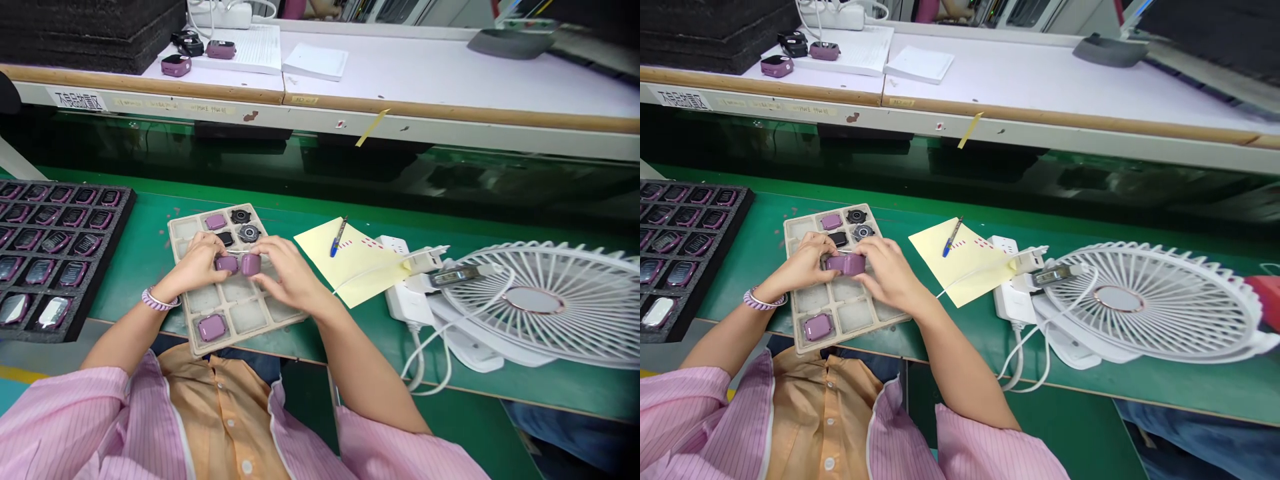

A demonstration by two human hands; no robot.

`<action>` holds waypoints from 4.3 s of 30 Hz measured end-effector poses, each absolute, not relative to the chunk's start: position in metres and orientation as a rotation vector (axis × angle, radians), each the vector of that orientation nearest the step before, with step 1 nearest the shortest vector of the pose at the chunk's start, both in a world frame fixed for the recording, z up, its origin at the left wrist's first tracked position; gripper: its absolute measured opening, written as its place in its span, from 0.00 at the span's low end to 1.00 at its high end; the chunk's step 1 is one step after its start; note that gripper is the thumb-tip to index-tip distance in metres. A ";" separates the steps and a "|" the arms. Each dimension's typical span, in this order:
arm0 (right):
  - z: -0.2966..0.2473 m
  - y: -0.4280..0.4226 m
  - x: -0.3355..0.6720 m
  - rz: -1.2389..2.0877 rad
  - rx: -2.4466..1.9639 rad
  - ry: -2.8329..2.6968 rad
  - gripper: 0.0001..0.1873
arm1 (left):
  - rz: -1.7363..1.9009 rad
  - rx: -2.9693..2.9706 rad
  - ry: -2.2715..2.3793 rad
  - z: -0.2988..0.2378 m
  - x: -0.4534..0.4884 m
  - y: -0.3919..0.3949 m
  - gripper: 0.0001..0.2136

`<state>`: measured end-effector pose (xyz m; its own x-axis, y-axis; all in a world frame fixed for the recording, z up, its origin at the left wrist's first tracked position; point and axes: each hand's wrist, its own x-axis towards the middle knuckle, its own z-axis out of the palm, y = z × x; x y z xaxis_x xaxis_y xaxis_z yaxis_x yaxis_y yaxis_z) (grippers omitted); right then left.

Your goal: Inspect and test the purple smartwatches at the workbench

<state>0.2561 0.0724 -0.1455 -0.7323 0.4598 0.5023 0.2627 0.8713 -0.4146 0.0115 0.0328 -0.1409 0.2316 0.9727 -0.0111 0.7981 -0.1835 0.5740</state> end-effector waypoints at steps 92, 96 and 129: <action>-0.171 0.133 0.262 1.913 -0.700 -0.904 0.25 | 1.372 0.919 1.234 -0.144 -0.003 0.113 0.16; -0.172 0.133 0.263 1.914 -0.745 -0.942 0.23 | 1.348 0.835 1.127 -0.140 0.001 0.110 0.15; -0.179 0.120 0.253 0.468 -0.947 -2.069 0.15 | 1.292 0.834 0.968 -0.147 0.001 0.104 0.27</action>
